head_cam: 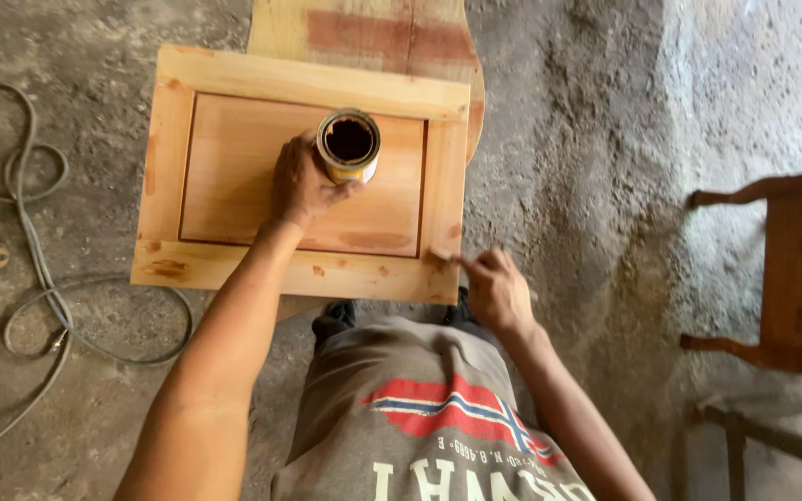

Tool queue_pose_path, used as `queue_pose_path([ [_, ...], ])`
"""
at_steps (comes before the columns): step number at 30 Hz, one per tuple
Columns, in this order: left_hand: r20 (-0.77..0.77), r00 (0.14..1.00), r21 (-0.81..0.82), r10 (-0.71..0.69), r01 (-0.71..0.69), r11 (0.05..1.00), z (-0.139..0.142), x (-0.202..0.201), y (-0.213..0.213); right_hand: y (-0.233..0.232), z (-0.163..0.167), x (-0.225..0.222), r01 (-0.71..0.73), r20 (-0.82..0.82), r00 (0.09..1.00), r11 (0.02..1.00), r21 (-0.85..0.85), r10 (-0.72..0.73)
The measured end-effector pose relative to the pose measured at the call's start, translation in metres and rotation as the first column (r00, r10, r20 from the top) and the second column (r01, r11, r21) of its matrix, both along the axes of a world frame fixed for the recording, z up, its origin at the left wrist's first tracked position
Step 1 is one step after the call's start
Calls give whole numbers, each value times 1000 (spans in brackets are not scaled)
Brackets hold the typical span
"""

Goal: The person holds an open can of wood stain in one hand and applies stain to a wooden cabinet door panel with a small brush, coating the frame edges and corners. They then carry the can across the workshop, set it on a table, and pick up a piece of sandpaper.

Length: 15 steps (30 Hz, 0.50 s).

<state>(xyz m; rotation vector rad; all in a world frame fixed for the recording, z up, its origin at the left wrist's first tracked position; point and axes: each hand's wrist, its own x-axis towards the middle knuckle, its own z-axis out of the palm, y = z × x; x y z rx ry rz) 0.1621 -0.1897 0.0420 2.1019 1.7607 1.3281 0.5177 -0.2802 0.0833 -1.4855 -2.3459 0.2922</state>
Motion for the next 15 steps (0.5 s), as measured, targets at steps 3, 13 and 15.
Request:
queue_pose_path([
  [3,141,983,3,-120,121,993,10,0,-1,-7,7,24,41,-173,984,999,-36,-47],
  [13,238,955,-30,179,-177,984,67,154,-64,49,76,162,7,-54,998,936,-352,-27],
  [15,182,957,-10,227,-229,973,75,194,-81,50,96,176,-116,-168,983,950,-289,69],
])
